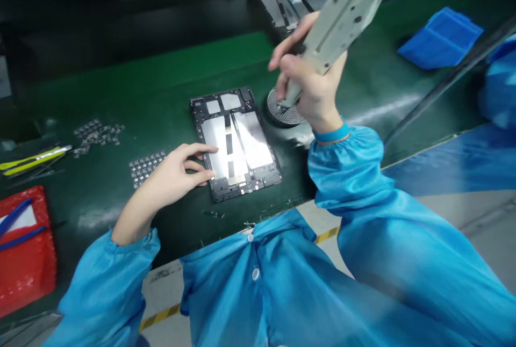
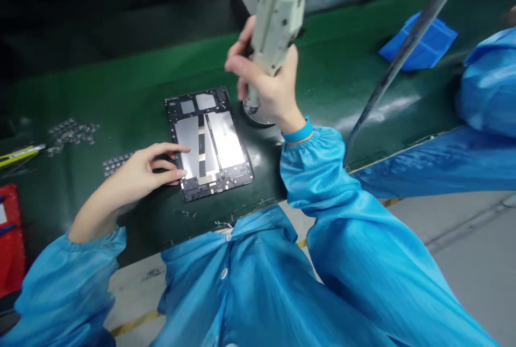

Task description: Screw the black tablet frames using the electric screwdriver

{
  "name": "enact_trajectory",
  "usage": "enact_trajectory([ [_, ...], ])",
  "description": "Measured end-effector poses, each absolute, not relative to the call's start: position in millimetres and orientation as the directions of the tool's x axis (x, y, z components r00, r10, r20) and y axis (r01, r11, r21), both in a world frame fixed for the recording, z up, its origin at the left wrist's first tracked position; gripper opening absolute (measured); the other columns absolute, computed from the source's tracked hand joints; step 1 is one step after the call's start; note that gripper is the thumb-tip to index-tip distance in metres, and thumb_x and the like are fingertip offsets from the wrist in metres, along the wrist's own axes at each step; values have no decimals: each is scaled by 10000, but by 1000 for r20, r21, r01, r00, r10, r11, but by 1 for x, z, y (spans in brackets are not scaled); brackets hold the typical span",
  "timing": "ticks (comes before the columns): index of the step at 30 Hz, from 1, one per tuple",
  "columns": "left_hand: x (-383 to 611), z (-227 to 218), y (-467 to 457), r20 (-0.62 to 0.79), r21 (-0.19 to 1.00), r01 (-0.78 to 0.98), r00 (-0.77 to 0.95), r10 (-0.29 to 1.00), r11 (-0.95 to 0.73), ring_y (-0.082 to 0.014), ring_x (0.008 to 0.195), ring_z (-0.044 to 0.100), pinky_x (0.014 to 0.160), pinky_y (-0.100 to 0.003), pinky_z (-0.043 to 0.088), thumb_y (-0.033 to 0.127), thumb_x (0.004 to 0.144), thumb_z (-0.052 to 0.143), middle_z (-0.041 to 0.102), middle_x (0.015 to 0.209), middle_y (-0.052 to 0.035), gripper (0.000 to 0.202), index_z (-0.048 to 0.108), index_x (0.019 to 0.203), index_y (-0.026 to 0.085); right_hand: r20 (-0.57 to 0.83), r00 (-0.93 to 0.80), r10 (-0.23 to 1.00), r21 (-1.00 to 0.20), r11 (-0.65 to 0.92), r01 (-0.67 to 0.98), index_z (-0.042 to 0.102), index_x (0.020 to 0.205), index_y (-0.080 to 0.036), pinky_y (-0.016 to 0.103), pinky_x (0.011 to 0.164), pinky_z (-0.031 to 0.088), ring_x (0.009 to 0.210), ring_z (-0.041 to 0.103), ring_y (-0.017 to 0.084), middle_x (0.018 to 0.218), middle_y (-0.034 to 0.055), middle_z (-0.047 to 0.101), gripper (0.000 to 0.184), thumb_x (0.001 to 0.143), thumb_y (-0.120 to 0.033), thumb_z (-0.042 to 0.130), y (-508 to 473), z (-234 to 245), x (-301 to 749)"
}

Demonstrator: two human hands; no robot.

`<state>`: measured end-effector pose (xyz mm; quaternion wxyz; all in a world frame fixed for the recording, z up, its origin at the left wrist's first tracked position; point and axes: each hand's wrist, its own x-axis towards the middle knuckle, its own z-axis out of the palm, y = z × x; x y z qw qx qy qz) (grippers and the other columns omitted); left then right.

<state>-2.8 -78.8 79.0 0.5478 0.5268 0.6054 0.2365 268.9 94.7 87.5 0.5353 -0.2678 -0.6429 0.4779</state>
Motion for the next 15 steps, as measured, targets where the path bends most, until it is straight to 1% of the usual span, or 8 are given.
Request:
enact_trajectory([
  [1,-4,78,-80,-418,869,354,151,896,345,-220,939,800,769,-310,747,396,818,956,635,1421,-110,563,785,1335,252,449,-195,872,-892,425,-156,336,1162,-164,149,428,268,542,371,-46,884,-52,569,906,714,-789,815,107,81,280],
  [3,-6,75,-82,-414,878,319,134,900,356,-220,983,782,786,-309,756,419,800,988,619,1427,-94,561,800,1306,266,474,-55,879,-876,465,-128,346,1183,-181,167,419,205,530,308,-51,848,-63,543,896,711,-772,826,123,70,298],
  [5,-8,74,-86,-400,881,324,123,908,344,-203,995,768,832,-293,753,440,811,996,621,1399,-74,532,811,1285,283,492,20,871,-865,491,-101,362,1199,-197,180,433,214,532,275,-48,833,-61,522,860,733,-767,805,128,63,307],
  [7,-10,74,-88,-388,880,344,122,913,328,-193,1002,763,855,-270,744,462,843,981,632,1361,-61,493,817,1279,300,504,50,862,-857,507,-88,367,1181,-198,189,444,233,526,251,-39,792,-53,479,825,751,-774,773,126,62,309],
  [10,-12,76,-91,-382,875,367,126,916,315,-202,1040,759,794,-224,728,477,879,960,638,1359,-56,461,818,1296,339,509,60,859,-854,512,-94,355,1146,-190,200,438,230,511,227,-27,746,-47,427,803,747,-757,760,121,65,305],
  [12,-13,76,-92,-388,869,380,127,913,317,-209,1064,754,743,-199,714,482,896,947,633,1380,-55,455,812,1314,362,503,59,862,-855,506,-110,341,1132,-187,219,424,206,494,209,-17,724,-49,414,809,728,-745,766,120,66,302],
  [15,-13,76,-94,-388,866,387,118,914,317,-204,1050,752,714,-187,703,490,905,937,631,1386,-57,438,816,1305,360,500,55,864,-855,503,-130,326,1118,-184,249,404,158,467,200,2,695,-53,395,801,718,-726,760,120,66,301],
])
